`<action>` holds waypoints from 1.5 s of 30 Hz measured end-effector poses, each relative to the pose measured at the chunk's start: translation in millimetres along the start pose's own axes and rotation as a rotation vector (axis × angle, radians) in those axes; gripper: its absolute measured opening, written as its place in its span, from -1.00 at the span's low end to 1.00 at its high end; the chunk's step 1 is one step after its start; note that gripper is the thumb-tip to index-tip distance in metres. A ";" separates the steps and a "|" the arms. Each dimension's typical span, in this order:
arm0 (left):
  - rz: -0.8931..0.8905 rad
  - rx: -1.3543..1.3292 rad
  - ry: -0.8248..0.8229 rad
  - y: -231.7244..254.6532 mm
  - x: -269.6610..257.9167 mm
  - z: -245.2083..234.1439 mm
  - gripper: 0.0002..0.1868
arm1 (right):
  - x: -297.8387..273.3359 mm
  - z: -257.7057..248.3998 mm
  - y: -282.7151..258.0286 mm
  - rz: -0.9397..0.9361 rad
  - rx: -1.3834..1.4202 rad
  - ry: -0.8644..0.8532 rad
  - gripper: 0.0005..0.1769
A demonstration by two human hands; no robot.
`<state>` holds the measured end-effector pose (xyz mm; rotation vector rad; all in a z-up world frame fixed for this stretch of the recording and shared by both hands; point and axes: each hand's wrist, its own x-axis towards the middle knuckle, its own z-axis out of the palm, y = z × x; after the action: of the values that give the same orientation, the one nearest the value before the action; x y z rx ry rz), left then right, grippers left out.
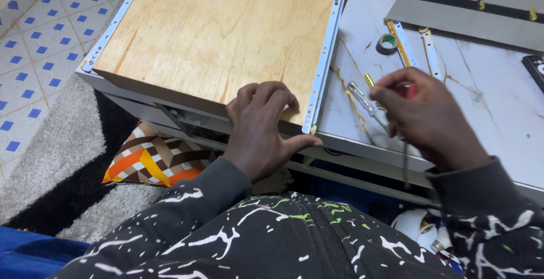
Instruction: The person attaches metal drawer slides to a wooden drawer panel using a screwdriver. They position the slides, insert screws, and tighten them to secure the hardware to the drawer.
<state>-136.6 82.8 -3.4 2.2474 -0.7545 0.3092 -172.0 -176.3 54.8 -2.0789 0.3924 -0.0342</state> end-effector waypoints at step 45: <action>0.002 -0.027 -0.048 -19.1 5.1 9.3 -0.47 | -11.1 72.3 -33.8 0.185 0.211 -0.102 -0.68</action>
<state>-121.0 84.7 -18.6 2.2361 -0.7811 0.2453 -160.4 -96.9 47.4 -1.8215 0.4946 0.1347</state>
